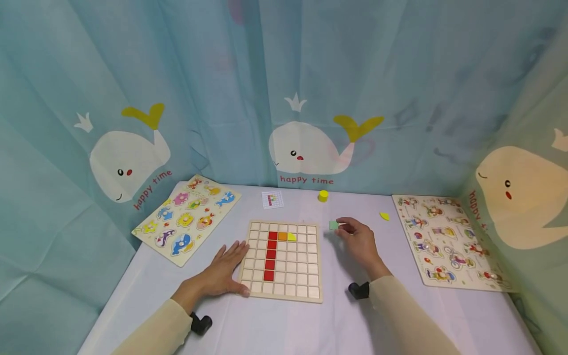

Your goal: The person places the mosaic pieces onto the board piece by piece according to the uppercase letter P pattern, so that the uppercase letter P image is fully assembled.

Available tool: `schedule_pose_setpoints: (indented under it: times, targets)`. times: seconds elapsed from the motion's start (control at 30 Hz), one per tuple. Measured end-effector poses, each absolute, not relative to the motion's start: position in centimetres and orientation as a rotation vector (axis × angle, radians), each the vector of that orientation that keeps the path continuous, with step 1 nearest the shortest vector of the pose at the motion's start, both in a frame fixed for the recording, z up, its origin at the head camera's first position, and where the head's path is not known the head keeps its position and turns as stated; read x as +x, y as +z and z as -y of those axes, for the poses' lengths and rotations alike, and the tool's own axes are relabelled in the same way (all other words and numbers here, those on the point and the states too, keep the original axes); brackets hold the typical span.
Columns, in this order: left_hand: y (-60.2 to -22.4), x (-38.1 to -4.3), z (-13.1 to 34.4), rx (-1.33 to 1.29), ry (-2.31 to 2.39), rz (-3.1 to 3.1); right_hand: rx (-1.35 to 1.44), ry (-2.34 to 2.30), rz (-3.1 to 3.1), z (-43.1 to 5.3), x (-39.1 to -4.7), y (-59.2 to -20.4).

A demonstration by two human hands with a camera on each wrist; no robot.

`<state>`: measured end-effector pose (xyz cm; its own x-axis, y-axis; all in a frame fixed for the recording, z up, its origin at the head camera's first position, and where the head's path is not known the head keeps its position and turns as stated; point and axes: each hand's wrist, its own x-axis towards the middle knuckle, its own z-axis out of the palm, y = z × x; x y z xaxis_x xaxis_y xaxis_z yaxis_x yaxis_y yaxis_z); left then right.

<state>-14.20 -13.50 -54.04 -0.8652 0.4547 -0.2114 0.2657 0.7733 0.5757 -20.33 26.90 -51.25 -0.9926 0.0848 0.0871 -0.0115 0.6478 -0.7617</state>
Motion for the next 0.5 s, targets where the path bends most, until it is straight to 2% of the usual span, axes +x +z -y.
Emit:
schedule_pose_setpoints:
  times: [0.3, 0.5]
  targets:
    - [-53.9, -14.3, 13.5, 0.550, 0.782, -2.628, -0.078, 1.382, 2.766, -22.3, -18.6, -51.2]
    - [-53.8, -14.1, 13.4, 0.548, 0.789, -2.630, 0.016, 1.518, 2.777, -19.5, -17.4, -51.9]
